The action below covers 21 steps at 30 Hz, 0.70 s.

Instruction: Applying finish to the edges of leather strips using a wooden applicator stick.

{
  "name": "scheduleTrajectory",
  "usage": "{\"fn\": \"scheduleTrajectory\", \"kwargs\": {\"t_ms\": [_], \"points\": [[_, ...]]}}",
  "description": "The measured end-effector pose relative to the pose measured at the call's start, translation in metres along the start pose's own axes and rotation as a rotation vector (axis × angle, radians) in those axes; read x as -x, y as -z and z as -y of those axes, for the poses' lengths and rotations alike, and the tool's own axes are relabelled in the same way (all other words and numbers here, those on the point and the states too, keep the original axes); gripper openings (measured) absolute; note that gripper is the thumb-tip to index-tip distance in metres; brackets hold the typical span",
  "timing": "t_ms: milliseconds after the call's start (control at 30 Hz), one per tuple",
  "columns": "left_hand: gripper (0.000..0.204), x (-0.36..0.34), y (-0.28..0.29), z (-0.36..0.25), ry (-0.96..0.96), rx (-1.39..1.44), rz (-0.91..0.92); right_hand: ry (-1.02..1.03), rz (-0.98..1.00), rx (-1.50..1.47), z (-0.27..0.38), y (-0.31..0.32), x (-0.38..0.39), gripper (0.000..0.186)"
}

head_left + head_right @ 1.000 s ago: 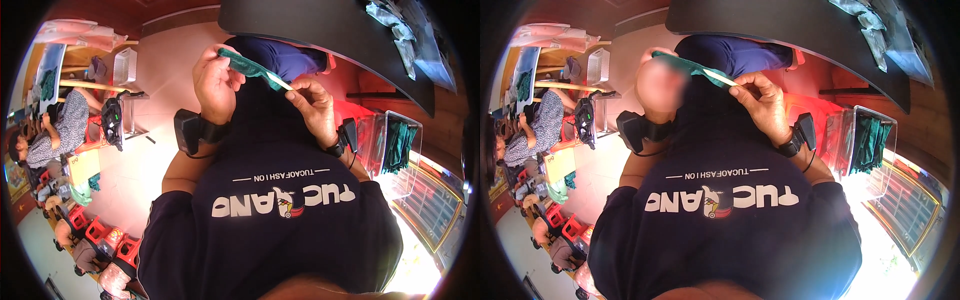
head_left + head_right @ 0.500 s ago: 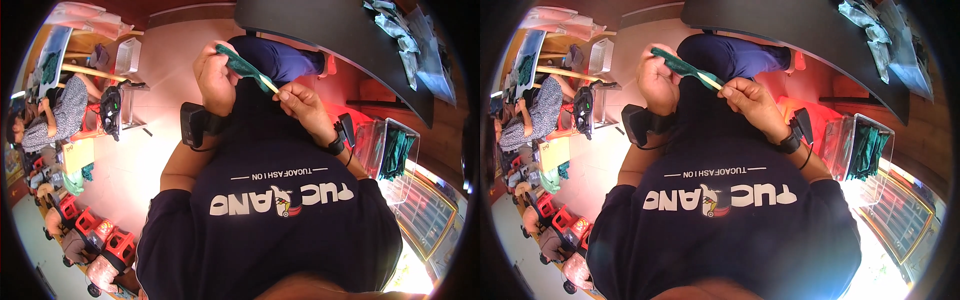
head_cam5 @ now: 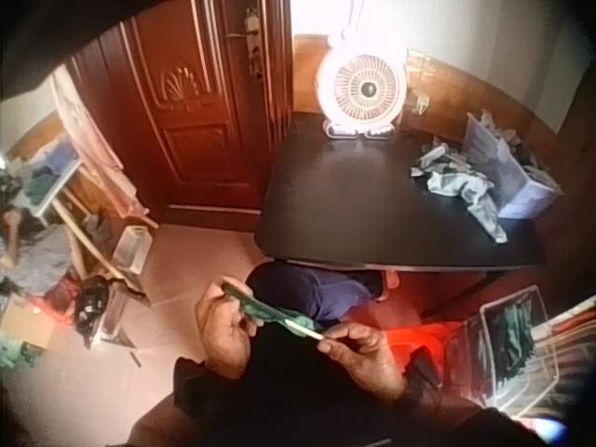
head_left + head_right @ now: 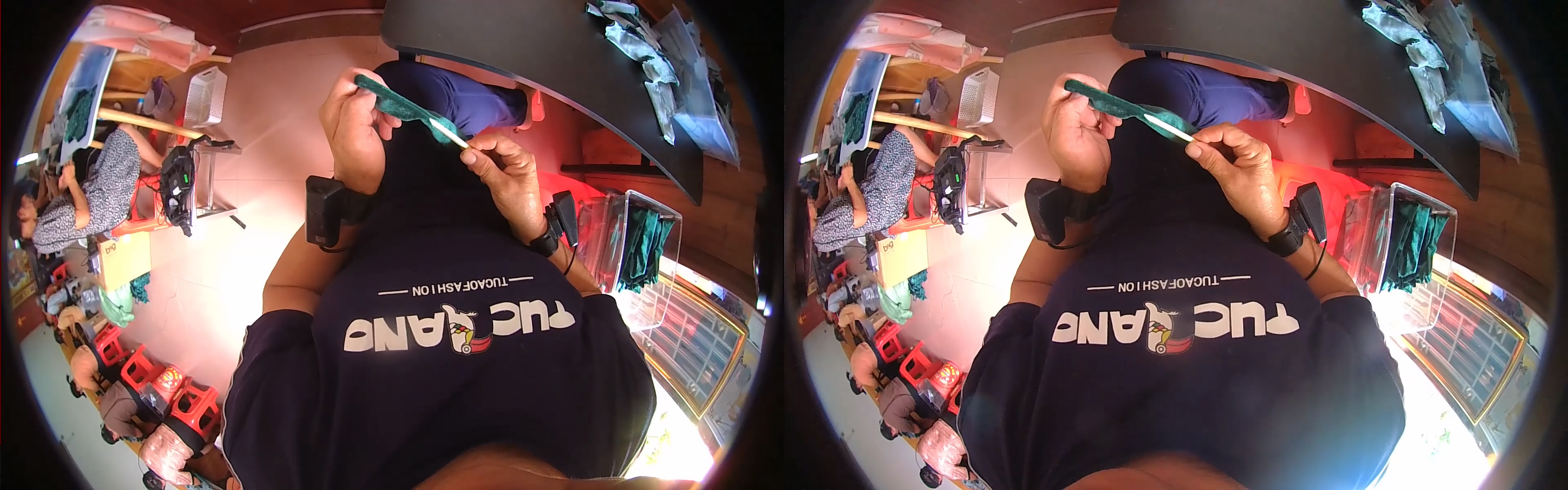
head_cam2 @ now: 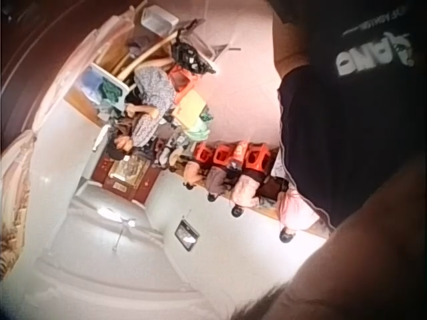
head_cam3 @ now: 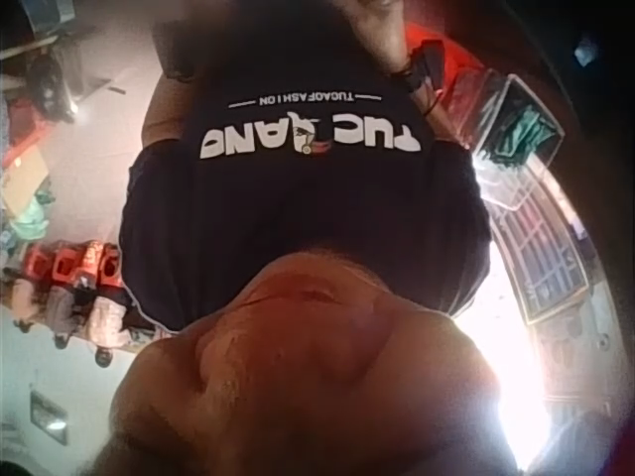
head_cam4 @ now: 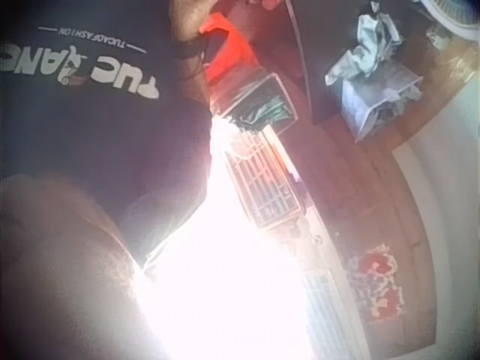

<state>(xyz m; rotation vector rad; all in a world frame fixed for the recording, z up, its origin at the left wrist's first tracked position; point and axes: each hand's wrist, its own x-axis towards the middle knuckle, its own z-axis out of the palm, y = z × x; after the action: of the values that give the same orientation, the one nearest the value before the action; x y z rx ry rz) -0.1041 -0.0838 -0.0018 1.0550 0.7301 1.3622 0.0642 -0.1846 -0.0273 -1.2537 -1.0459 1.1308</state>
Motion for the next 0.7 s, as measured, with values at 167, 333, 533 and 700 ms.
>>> {"fn": "scheduleTrajectory", "kwargs": {"t_ms": [167, 333, 533, 700], "points": [[0.017, 0.006, 0.003, 0.002, 0.013, -0.113, 0.049, -0.042, 0.047, 0.044, 0.005, 0.000, 0.000, 0.007], [0.015, 0.007, -0.005, -0.006, 0.046, -0.127, 0.102, -0.126, 0.228, -0.108, 0.000, 0.002, -0.004, 0.021], [0.016, 0.008, -0.003, -0.006, 0.076, -0.161, 0.066, -0.151, 0.236, -0.140, -0.003, 0.001, -0.008, 0.024], [0.019, 0.005, 0.001, -0.014, 0.212, -0.115, 0.175, -0.034, 0.137, -0.036, 0.004, -0.004, -0.009, 0.015]]}}
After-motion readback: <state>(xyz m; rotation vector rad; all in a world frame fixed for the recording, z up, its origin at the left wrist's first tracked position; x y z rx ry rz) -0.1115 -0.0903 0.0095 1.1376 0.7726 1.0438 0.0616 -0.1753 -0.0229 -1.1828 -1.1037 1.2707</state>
